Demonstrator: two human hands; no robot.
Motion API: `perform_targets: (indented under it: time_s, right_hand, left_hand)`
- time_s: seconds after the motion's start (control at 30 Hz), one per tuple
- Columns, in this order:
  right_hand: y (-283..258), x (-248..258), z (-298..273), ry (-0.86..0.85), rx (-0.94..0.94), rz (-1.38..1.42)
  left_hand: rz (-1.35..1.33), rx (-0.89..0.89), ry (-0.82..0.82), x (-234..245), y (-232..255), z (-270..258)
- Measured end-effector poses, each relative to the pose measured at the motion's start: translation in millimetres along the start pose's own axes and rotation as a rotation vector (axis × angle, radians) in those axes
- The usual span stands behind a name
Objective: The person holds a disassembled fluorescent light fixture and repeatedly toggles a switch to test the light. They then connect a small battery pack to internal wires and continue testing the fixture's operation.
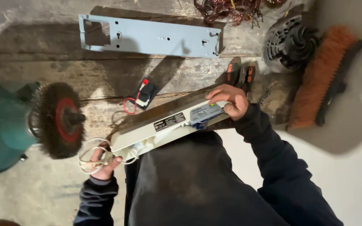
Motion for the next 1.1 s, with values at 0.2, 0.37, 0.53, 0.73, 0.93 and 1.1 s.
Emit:
perform_targets:
  time_s: [0.2, 0.37, 0.53, 0.73, 0.93, 1.1]
  right_hand:
    - [6, 1, 2, -0.157, 0.096, 0.058]
    - [9, -3, 7, -0.245, 0.129, 0.117]
    - [7, -2, 13, -0.255, 0.079, 0.093]
    - [-8, 1, 16, -0.275, 0.102, -0.022]
    - [-38, -6, 26, -0.377, 0.143, -0.186]
    - [-33, -15, 22, -0.417, 0.143, -0.207]
  left_hand:
    - [-0.120, 0.043, 0.015, -3, -40, -10]
    - [-0.276, 0.118, 0.009, -13, 11, 0]
    - [-0.563, 0.088, 0.047, -23, 37, 7]
    - [-0.466, 0.056, -0.028, -18, 25, 7]
    - [-0.462, 0.047, -0.050, -20, 42, 11]
    - [-0.349, 0.028, -0.051, -13, 27, 6]
Point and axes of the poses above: each hand's wrist, its own z-axis towards the middle knuckle, its own x-axis out of the back of the hand, y = z × x, the point moved 8 cm from there along z, towards the middle knuckle, and after that the axes turned 5 degrees about z, right-handed, at the moved point
